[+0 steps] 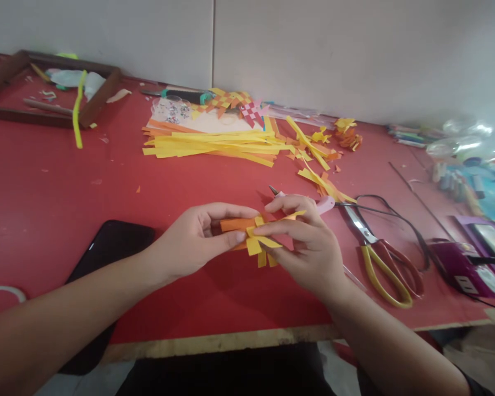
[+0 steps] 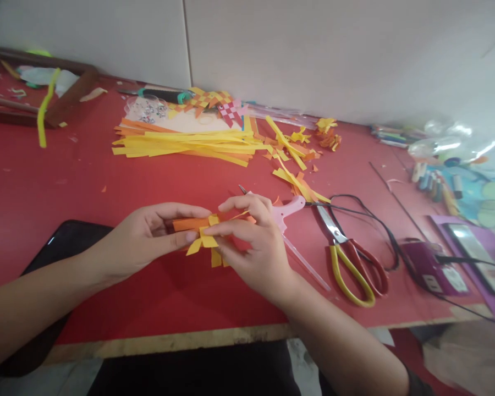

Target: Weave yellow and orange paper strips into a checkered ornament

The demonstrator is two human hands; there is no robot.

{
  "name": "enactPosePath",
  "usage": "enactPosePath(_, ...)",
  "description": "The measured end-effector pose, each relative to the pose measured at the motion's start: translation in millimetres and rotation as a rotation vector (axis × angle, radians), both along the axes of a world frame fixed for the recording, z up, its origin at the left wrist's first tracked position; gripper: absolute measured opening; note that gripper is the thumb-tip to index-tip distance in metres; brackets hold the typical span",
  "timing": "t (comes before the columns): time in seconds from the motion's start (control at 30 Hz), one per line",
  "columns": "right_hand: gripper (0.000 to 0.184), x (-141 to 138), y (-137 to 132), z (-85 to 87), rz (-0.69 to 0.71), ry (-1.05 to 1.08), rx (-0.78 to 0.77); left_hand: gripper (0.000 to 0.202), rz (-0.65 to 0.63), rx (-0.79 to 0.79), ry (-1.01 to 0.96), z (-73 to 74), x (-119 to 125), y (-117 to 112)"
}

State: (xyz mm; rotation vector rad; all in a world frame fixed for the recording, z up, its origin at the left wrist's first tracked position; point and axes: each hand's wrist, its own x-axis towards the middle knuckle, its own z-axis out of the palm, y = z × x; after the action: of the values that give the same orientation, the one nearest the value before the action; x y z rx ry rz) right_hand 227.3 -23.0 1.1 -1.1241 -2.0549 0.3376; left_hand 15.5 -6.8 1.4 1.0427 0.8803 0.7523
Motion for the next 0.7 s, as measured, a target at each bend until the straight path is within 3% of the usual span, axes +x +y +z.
enactPosePath(0.4, 0.008, -1.3, 1.0, -0.5, 0.049, 0.097, -0.05, 0.024, 0.002, 0.075, 0.05, 0.3, -0.7, -1.5)
enactPosePath(0.7, 0.009, -4.0, -0.9, 0.8, 0.037, 0.041, 0.023, 0.016, 0.011, 0.168, 0.16, 1.1, 0.4, -0.2)
